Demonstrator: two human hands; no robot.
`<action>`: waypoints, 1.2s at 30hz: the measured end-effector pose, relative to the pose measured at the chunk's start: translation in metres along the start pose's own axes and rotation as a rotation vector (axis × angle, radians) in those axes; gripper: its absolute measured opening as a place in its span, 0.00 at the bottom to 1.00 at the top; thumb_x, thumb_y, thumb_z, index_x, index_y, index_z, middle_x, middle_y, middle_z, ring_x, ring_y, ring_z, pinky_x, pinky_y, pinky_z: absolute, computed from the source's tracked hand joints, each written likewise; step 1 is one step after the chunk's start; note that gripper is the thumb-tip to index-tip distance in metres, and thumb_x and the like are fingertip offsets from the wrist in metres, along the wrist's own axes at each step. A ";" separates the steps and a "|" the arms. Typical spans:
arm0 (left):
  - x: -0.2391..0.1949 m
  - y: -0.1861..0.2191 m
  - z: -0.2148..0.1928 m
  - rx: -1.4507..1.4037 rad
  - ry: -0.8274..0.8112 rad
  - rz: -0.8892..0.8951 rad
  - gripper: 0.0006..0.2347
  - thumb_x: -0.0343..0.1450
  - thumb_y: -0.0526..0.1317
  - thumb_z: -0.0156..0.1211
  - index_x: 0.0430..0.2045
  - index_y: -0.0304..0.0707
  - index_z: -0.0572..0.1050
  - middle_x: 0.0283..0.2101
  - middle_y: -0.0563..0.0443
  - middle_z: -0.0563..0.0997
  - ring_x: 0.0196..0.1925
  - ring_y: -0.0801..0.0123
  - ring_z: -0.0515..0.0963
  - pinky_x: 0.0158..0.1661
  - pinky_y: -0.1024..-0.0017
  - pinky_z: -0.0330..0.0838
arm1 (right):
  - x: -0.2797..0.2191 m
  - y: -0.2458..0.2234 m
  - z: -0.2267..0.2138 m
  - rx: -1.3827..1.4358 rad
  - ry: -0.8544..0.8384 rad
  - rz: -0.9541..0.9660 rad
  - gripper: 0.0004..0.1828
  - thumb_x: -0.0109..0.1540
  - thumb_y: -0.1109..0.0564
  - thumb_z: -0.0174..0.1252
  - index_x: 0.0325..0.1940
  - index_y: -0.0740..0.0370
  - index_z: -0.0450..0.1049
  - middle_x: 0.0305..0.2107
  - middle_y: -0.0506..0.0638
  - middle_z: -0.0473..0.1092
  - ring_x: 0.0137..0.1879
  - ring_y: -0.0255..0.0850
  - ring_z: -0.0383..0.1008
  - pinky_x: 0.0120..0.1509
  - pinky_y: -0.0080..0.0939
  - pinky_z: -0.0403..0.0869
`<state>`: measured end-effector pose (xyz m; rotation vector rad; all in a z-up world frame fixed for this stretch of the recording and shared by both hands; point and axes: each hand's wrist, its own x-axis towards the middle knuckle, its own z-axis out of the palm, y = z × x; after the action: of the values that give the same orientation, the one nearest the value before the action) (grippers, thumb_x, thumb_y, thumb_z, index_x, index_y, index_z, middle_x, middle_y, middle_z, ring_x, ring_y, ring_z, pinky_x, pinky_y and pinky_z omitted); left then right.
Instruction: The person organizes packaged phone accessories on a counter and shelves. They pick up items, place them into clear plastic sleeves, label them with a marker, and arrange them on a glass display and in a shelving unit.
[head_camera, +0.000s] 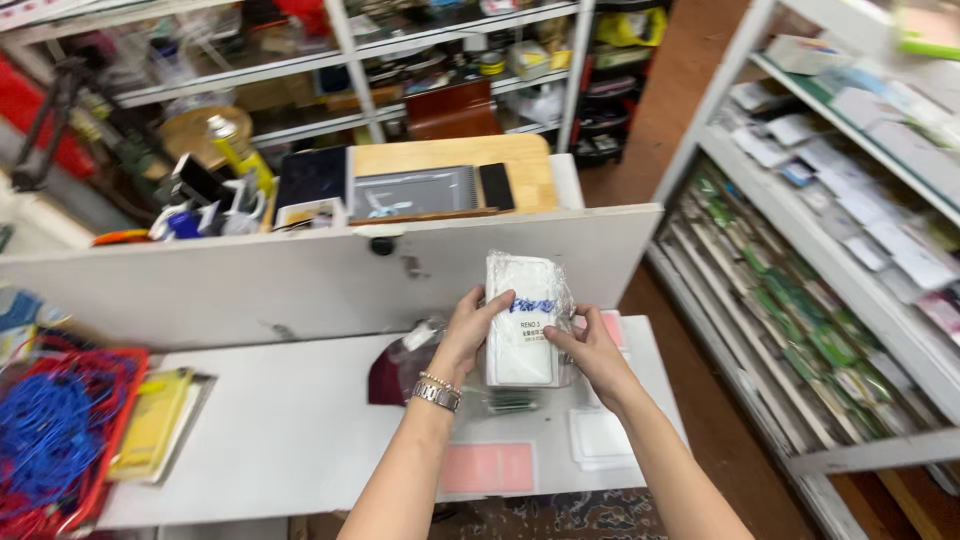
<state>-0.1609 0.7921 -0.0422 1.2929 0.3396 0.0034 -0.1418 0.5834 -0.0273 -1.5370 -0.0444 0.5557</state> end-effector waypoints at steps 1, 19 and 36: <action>0.008 -0.002 0.032 -0.019 -0.057 -0.025 0.28 0.68 0.45 0.66 0.59 0.26 0.66 0.54 0.38 0.80 0.53 0.62 0.82 0.52 0.69 0.76 | -0.010 -0.004 -0.029 0.034 0.048 0.008 0.33 0.59 0.52 0.64 0.65 0.59 0.58 0.47 0.56 0.78 0.52 0.40 0.77 0.56 0.42 0.73; 0.005 -0.094 0.567 0.217 -0.683 -0.230 0.23 0.70 0.50 0.62 0.55 0.33 0.72 0.42 0.46 0.81 0.37 0.68 0.81 0.35 0.70 0.77 | -0.221 -0.013 -0.489 0.185 0.815 -0.112 0.38 0.58 0.54 0.65 0.68 0.61 0.56 0.45 0.60 0.75 0.48 0.43 0.79 0.50 0.43 0.77; 0.058 -0.081 0.856 0.074 -0.705 0.244 0.18 0.70 0.40 0.63 0.52 0.29 0.75 0.43 0.45 0.83 0.41 0.69 0.79 0.42 0.72 0.73 | -0.255 -0.083 -0.788 -0.071 1.377 -0.450 0.39 0.58 0.57 0.67 0.67 0.64 0.54 0.50 0.58 0.70 0.50 0.44 0.76 0.45 0.42 0.75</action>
<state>0.0927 -0.0247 0.0654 1.3173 -0.4244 -0.2542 -0.0501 -0.2367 0.0852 -1.6251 0.6311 -0.9164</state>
